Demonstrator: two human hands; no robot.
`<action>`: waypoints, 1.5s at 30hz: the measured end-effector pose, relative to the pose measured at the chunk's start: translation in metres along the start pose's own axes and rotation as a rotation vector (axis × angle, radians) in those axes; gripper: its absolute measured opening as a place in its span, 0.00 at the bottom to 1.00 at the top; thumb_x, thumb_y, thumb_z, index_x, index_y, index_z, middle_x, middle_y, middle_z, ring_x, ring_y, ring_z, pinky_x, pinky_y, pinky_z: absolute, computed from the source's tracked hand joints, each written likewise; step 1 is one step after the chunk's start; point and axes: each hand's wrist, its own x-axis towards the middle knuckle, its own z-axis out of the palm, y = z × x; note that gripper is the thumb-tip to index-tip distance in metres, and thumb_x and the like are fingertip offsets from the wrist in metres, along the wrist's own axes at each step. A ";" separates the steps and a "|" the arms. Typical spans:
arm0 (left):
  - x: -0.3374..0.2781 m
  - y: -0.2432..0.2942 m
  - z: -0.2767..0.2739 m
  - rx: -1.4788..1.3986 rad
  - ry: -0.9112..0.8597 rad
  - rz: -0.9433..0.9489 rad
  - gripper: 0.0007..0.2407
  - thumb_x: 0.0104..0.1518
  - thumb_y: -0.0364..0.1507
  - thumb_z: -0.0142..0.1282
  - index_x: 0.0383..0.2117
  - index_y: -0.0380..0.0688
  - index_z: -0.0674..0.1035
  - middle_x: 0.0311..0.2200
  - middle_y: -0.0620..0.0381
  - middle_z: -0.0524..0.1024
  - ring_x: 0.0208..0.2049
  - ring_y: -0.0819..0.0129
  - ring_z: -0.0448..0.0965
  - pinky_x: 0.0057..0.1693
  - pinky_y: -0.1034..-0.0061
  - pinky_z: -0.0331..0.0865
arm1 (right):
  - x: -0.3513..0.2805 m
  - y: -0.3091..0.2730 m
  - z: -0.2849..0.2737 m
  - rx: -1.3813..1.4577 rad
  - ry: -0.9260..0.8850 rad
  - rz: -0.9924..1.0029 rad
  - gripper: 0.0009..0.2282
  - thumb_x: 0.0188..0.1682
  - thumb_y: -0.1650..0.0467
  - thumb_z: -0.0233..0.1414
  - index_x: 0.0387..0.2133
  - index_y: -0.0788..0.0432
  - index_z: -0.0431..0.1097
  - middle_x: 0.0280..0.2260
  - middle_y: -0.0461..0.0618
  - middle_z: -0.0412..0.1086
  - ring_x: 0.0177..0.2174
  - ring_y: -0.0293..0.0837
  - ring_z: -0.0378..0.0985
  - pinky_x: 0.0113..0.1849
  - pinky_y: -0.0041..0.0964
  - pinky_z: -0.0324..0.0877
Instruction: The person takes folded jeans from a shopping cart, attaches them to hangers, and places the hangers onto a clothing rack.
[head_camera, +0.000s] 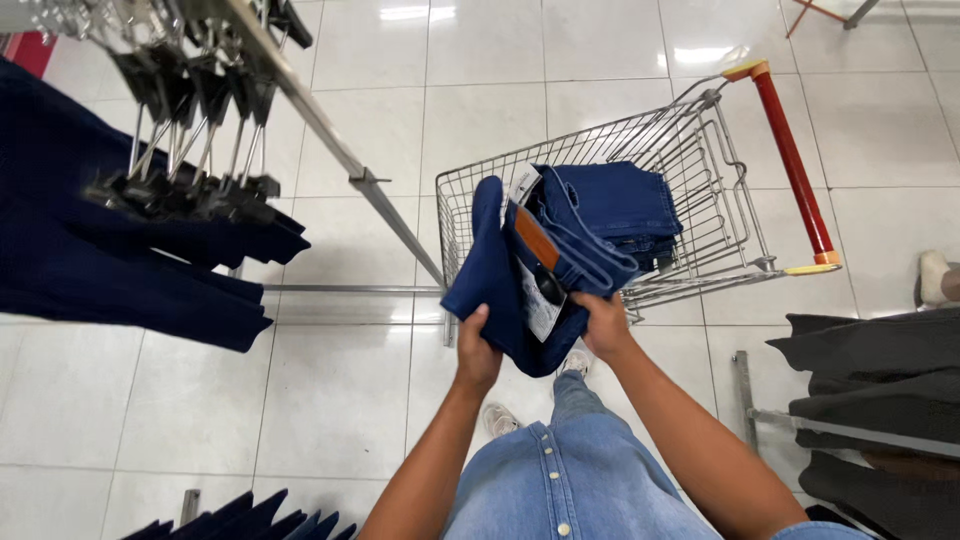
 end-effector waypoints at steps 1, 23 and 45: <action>-0.003 -0.003 -0.019 -0.018 0.014 0.007 0.21 0.58 0.32 0.50 0.59 0.40 0.76 0.51 0.41 0.80 0.49 0.53 0.82 0.60 0.57 0.72 | 0.003 0.013 -0.001 0.204 0.056 0.089 0.13 0.38 0.82 0.57 0.37 0.63 0.74 0.30 0.55 0.73 0.27 0.51 0.76 0.40 0.53 0.73; -0.024 0.185 -0.018 0.669 -0.220 0.140 0.44 0.28 0.18 0.78 0.61 0.42 0.70 0.59 0.52 0.72 0.61 0.64 0.68 0.70 0.64 0.57 | -0.008 0.013 0.068 0.123 -0.374 0.480 0.16 0.28 0.81 0.50 0.32 0.65 0.76 0.28 0.60 0.73 0.30 0.59 0.79 0.41 0.56 0.73; -0.087 0.146 0.001 0.760 -0.017 0.405 0.38 0.42 0.13 0.65 0.64 0.43 0.60 0.52 0.41 0.75 0.57 0.52 0.74 0.63 0.58 0.66 | -0.066 -0.078 0.088 -0.267 -0.653 -0.353 0.14 0.34 0.82 0.68 0.34 0.61 0.81 0.31 0.52 0.81 0.36 0.40 0.80 0.42 0.41 0.74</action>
